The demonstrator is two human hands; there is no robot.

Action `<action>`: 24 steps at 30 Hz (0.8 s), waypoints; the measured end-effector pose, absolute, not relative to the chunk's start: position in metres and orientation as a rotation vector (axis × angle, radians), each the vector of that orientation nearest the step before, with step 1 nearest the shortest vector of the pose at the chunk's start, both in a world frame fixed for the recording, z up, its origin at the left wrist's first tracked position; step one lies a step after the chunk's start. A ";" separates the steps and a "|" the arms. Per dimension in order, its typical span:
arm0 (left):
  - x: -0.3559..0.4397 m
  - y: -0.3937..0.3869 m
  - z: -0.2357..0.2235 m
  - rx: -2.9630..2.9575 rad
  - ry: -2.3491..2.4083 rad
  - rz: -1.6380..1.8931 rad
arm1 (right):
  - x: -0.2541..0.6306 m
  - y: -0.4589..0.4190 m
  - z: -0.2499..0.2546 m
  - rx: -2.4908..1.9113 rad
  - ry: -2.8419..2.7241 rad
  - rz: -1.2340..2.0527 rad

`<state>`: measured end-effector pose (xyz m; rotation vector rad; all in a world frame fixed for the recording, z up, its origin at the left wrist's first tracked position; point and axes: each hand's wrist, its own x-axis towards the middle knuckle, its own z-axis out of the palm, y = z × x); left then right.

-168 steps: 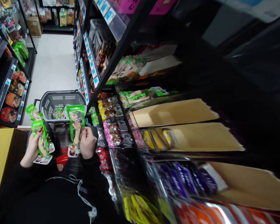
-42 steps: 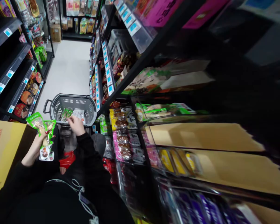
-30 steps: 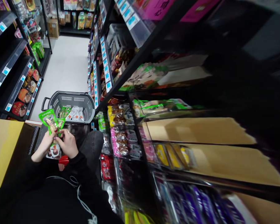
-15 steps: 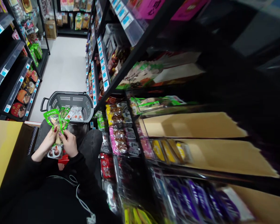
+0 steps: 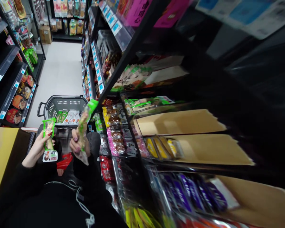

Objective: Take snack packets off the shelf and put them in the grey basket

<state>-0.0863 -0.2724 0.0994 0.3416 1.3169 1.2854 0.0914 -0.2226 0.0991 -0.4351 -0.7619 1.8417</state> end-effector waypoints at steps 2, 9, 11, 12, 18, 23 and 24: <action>-0.090 -0.272 0.097 0.349 1.314 1.298 | 0.089 -0.223 0.090 -0.163 -0.561 1.853; -0.091 -0.273 0.091 0.353 1.293 1.293 | 0.094 -0.222 0.091 -0.110 -0.628 1.876; -0.090 -0.273 0.091 0.344 1.285 1.300 | 0.100 -0.221 0.104 -0.414 -0.767 1.845; -0.090 -0.273 0.091 0.341 1.281 1.312 | 0.102 -0.221 0.112 -0.561 -0.811 1.797; -0.096 -0.270 0.089 0.248 1.236 1.422 | 0.114 -0.215 0.115 -1.082 -1.050 1.394; -0.108 -0.273 0.094 0.204 1.250 1.517 | 0.127 -0.211 0.041 -1.471 -1.474 1.322; -0.111 -0.274 0.096 0.195 1.256 1.540 | 0.125 -0.211 0.024 -1.606 -1.559 1.277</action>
